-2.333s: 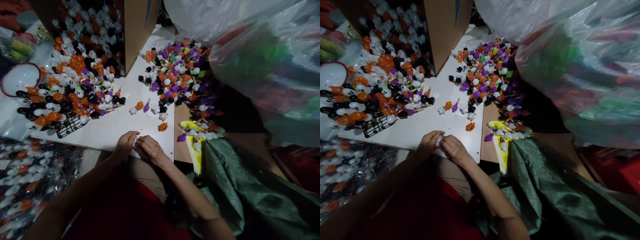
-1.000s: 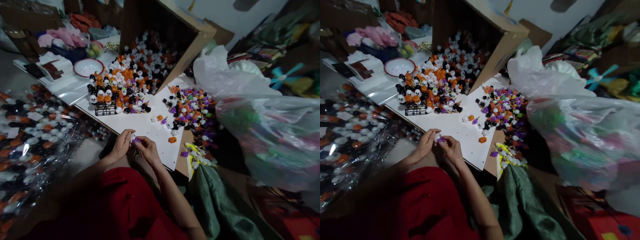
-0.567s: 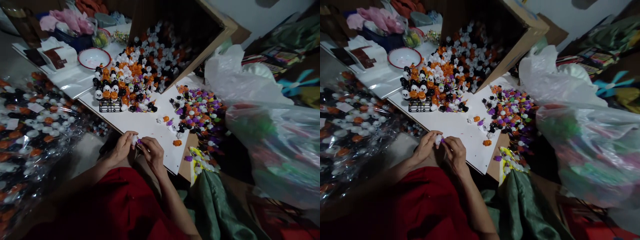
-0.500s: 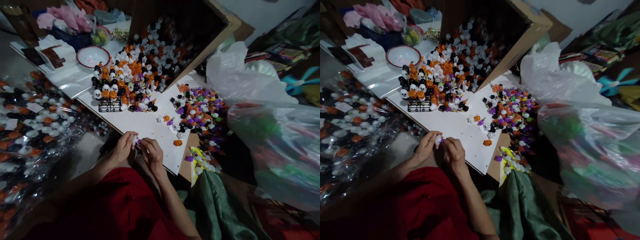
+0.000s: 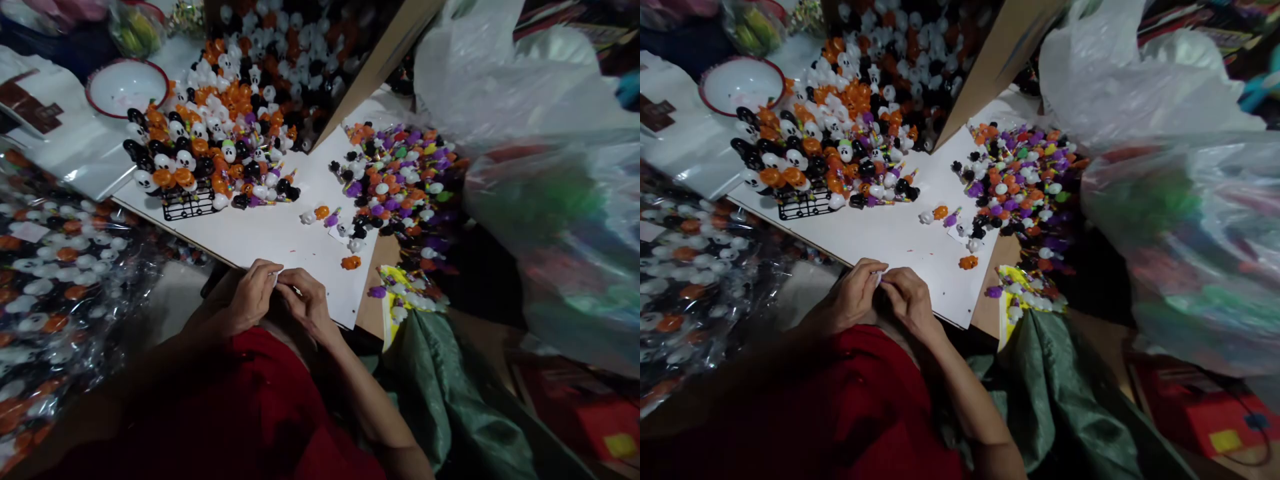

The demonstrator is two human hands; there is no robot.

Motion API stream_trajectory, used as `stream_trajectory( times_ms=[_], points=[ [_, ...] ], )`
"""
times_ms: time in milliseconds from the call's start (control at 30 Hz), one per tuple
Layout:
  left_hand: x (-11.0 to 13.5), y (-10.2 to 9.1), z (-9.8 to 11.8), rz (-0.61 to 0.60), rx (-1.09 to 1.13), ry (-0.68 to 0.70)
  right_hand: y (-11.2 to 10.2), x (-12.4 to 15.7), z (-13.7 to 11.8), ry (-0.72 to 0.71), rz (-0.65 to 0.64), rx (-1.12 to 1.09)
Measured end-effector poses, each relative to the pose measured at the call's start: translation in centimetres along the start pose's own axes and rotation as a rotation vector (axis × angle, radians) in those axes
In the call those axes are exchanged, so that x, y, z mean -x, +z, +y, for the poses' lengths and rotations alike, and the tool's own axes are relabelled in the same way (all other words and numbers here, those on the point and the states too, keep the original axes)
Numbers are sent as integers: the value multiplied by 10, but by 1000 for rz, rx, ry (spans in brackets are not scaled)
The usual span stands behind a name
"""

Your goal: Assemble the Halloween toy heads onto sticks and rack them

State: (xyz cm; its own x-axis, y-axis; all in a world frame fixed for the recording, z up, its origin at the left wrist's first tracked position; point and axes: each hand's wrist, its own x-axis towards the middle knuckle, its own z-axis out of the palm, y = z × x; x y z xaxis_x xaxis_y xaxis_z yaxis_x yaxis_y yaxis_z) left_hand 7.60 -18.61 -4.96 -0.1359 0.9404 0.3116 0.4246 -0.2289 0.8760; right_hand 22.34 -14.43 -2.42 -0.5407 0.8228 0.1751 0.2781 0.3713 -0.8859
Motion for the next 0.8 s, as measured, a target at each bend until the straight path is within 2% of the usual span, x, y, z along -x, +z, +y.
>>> stream_trajectory(
  times_ms=[133,233,333,400,467,533,600,700,800],
  points=[
    [-4,-5,-2,-114,40,24,-2,0,-5,145,-13,-208],
    [-8,-9,6,-127,110,-119,4,7,-10,197,139,-190],
    [-8,-8,11,-164,222,-280,6,14,-12,142,252,-98],
    [-3,-9,8,-206,324,-352,7,15,-9,112,245,-54],
    [5,-13,-4,-209,427,-414,11,11,-1,142,179,-63],
    [15,-23,-22,-129,529,-511,19,2,9,215,109,-97],
    [27,-42,-47,33,607,-680,32,-13,21,282,84,-117],
    [49,-79,-91,298,644,-931,52,-37,37,321,70,-103],
    [81,-112,-128,494,656,-1014,66,-54,55,385,101,-118]
  ],
)
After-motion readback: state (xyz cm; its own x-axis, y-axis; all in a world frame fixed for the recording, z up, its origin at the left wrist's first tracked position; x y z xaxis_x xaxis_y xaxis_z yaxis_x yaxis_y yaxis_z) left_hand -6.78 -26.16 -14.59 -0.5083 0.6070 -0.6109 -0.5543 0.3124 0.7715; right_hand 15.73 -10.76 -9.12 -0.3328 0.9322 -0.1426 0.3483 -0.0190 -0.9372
